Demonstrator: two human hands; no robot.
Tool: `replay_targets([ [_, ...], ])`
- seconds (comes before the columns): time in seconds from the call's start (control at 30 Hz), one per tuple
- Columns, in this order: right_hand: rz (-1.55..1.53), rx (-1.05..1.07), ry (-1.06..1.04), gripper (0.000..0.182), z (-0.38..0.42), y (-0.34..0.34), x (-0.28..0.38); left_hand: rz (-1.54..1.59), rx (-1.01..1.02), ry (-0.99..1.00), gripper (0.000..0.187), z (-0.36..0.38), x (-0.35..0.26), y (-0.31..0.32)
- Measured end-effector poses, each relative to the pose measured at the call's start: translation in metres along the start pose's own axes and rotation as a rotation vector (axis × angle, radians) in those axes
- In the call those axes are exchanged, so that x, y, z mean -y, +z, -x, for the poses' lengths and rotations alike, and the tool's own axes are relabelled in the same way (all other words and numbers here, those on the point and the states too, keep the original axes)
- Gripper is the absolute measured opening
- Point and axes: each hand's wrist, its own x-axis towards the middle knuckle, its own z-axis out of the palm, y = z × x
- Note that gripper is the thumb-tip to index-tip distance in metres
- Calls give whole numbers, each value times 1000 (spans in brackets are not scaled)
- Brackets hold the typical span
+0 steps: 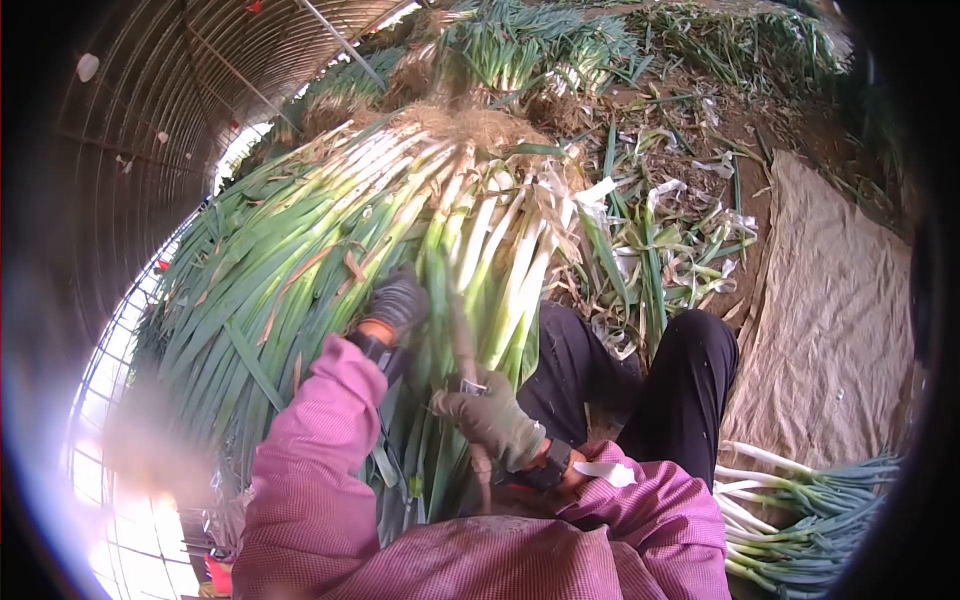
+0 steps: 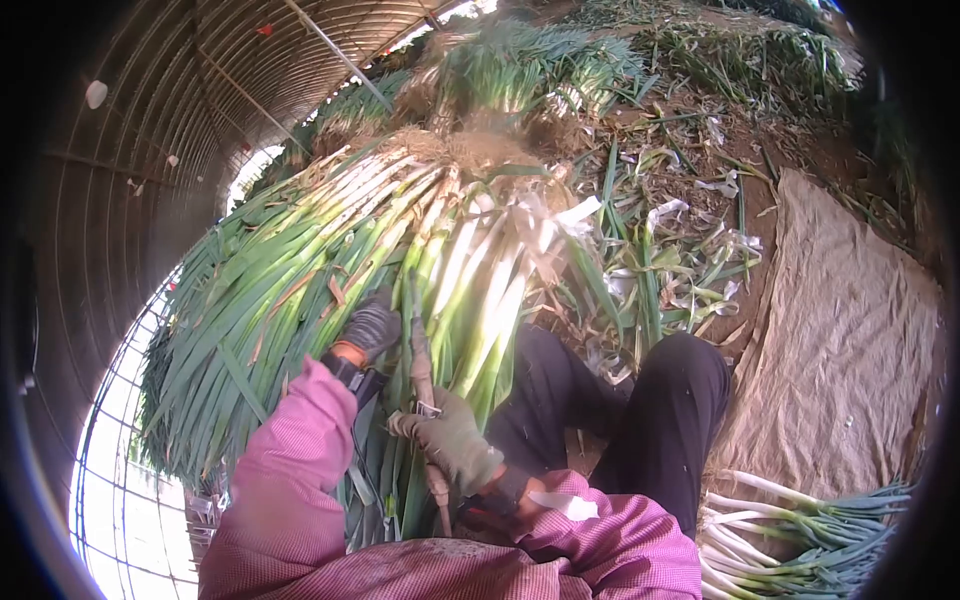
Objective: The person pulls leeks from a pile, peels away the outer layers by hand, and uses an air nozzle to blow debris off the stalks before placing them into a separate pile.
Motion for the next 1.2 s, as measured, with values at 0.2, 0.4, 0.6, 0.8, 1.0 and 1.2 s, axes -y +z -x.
replay_targets([
  [0.2, 2, 69, 211, 24, -11, -3, -4, 627, 238, -70, 43, 32, 22, -47],
  [0.4, 113, 39, 199, 24, -4, 11, -8, 269, -137, 85, 50, 60, 1, -30],
  [0.6, 97, 1, 227, 22, 10, 20, 3, 260, -167, 123, 54, 75, -17, -36],
  [0.8, -75, -80, 223, 23, 7, 22, -11, 186, -34, 63, 72, 88, -39, -54],
  [1.0, -110, -16, 327, 20, 31, 30, -21, 159, -67, 60, 72, 77, -37, -49],
  [1.2, -79, -56, 303, 36, 7, 20, -28, 54, -51, 145, 63, 77, -25, -36],
])
